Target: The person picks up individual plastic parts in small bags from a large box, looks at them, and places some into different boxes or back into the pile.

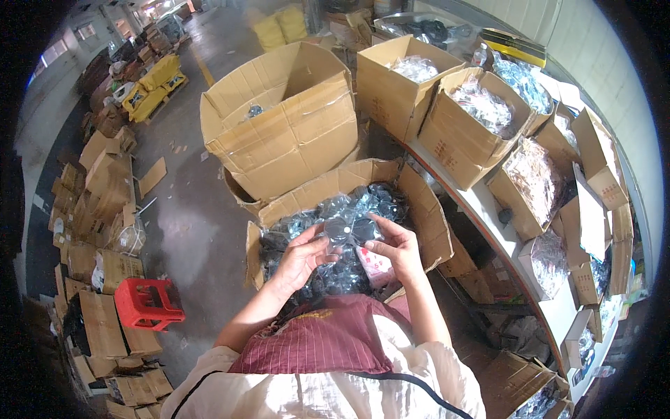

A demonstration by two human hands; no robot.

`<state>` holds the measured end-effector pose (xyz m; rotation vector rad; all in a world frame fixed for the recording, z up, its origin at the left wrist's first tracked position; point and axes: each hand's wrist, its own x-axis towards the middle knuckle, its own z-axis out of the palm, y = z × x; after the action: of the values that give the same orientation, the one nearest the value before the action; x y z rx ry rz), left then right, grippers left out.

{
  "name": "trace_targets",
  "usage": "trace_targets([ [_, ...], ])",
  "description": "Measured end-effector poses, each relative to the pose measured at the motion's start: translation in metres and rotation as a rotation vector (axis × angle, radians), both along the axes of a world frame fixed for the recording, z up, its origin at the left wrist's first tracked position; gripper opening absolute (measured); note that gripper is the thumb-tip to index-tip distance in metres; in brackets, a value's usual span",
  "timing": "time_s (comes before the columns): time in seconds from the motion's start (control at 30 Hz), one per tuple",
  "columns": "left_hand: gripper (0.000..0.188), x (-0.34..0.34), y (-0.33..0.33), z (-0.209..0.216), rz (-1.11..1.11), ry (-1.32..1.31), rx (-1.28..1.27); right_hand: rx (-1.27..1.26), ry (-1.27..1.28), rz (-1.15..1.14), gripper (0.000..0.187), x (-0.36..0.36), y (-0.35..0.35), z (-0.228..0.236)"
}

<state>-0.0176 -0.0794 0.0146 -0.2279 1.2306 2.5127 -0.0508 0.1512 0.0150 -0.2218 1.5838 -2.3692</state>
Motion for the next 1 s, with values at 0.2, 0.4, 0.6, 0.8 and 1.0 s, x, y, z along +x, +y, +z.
trace_targets([
  [0.2, 0.041, 0.002, -0.002, 0.003, 0.028, 0.038, -0.032, 0.001, -0.025, 0.001, 0.049, 0.001, 0.000, -0.002],
  [0.4, 0.041, 0.004, 0.002, 0.015, -0.026, 0.083, -0.173, 0.012, -0.029, -0.009, 0.044, 0.005, -0.002, -0.006],
  [0.6, 0.046, 0.006, 0.012, 0.017, -0.162, 0.115, -0.178, 0.179, 0.011, -0.041, 0.052, 0.007, -0.011, -0.014],
  [0.8, 0.039, -0.039, -0.014, -0.001, -0.162, -0.010, 0.024, 0.141, -0.017, 0.176, 0.047, -0.024, -0.008, -0.017],
  [1.0, 0.038, -0.109, -0.077, 0.082, 0.300, 0.225, 0.764, 1.023, 0.037, -0.167, 0.038, -0.145, 0.044, -0.182],
])
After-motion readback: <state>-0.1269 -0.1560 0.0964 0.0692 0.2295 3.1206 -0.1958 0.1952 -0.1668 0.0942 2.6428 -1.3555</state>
